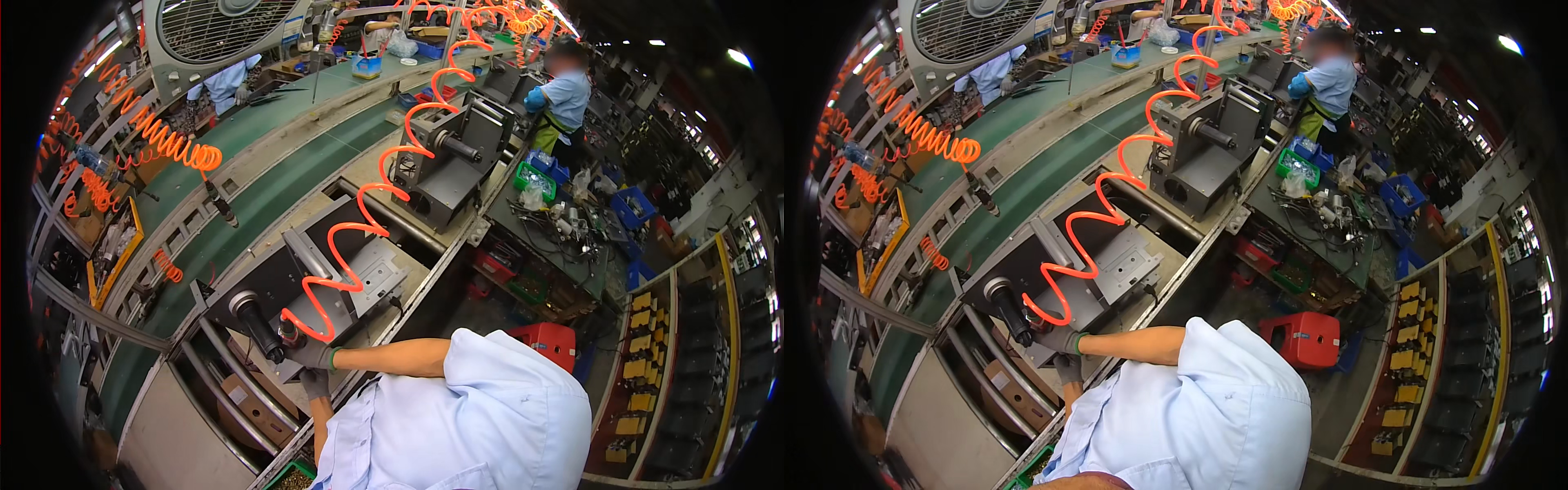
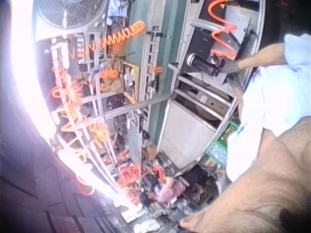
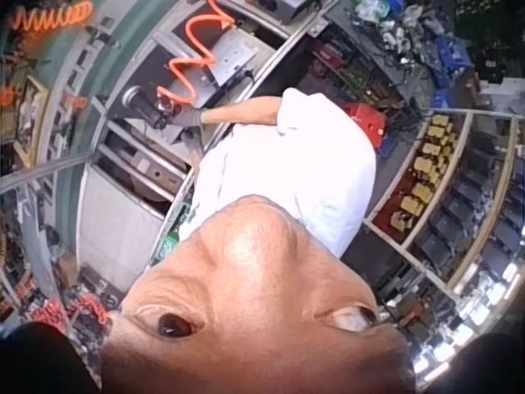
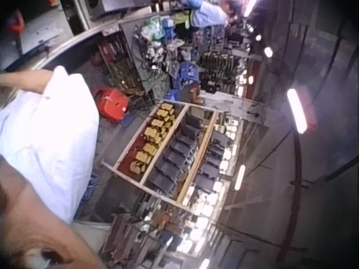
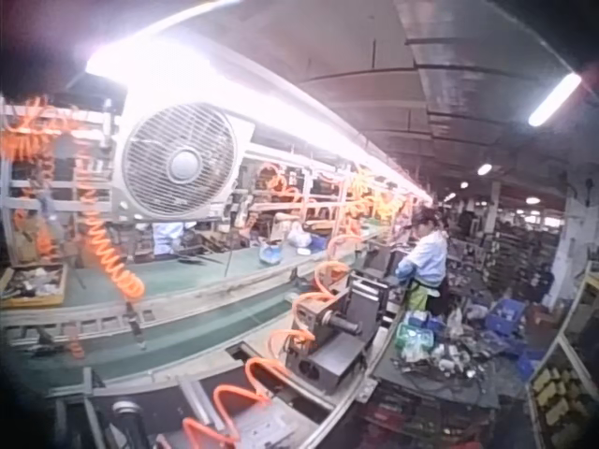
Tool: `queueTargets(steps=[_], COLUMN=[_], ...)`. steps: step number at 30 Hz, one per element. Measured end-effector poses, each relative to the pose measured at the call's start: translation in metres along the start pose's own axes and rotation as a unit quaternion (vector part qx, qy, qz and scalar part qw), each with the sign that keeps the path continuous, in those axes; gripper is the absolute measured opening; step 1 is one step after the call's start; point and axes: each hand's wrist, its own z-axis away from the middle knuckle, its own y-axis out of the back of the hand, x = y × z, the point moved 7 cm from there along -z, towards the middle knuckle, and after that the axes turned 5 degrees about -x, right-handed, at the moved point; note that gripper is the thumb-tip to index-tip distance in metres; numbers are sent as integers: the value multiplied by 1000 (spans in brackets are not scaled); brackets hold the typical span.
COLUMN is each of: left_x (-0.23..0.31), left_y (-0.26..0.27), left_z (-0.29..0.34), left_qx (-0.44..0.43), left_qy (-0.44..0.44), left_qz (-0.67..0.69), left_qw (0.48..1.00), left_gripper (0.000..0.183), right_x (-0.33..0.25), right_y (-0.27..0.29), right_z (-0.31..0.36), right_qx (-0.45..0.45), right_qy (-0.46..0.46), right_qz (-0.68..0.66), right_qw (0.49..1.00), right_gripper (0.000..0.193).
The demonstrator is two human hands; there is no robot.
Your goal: Assembling a metal housing unit using a pneumatic screwdriver.
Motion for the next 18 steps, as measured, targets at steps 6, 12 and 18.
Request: queueTargets(steps=[6, 12, 18], left_x=[-5, -17, -6], left_y=[-31, -48, -38], left_z=[10, 8, 8], left_qx=[94, 164, 102], left_qy=[-64, -66, -61], left_qz=[-47, -26, 7], left_qw=[992, 984, 993], left_gripper=[17, 16, 17], right_x=[-11, -12, -3], right_y=[-4, 0, -12], right_z=[7, 2, -6], right_qx=[-11, 8, 20], right_qy=[-23, 9, 74], right_qz=[-18, -19, -50], right_qw=[1000, 1000, 996], right_gripper=[35, 30, 20])
